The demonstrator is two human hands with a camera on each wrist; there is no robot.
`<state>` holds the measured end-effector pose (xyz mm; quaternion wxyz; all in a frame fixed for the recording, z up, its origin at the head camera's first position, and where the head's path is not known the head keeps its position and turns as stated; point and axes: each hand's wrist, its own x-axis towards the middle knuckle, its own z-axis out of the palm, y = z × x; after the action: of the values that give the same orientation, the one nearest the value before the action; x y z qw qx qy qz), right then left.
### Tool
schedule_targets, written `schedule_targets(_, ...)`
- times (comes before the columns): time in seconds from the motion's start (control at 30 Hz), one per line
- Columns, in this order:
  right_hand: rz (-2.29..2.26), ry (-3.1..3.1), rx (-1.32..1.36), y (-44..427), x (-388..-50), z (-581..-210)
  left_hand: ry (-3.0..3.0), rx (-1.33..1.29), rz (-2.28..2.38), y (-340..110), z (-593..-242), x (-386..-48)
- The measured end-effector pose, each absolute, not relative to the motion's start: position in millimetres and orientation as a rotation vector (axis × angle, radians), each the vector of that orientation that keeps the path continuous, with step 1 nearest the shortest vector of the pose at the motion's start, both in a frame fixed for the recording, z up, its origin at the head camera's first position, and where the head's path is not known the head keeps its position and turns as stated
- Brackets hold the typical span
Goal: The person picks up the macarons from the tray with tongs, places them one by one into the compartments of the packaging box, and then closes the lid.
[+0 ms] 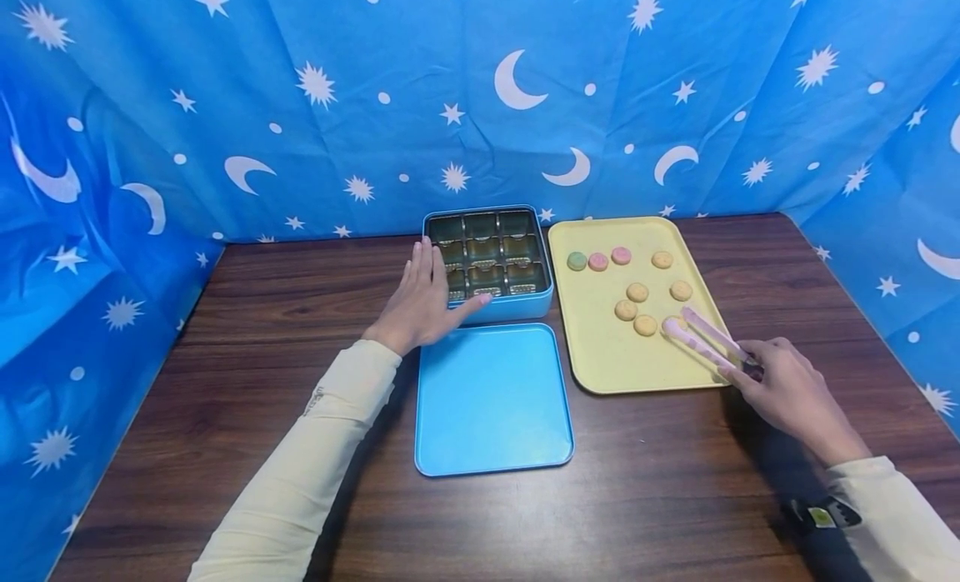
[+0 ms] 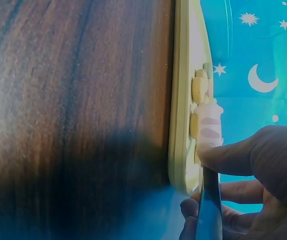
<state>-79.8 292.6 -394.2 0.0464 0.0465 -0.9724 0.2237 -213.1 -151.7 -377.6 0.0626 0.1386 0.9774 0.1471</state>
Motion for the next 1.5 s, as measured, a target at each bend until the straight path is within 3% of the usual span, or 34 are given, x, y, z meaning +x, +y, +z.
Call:
schedule_targets(0.8, 0.671, -2.903, 0.200, 287.0, -88.9, -380.1, 2.961, 0.408, 0.452, -154.6, -379.2, -213.3)
schedule_targets(1.5, 0.766, -2.910, 0.330, 237.6, -120.0, -345.8, 2.961, 0.416, 0.454, -152.6, -378.5, -213.2)
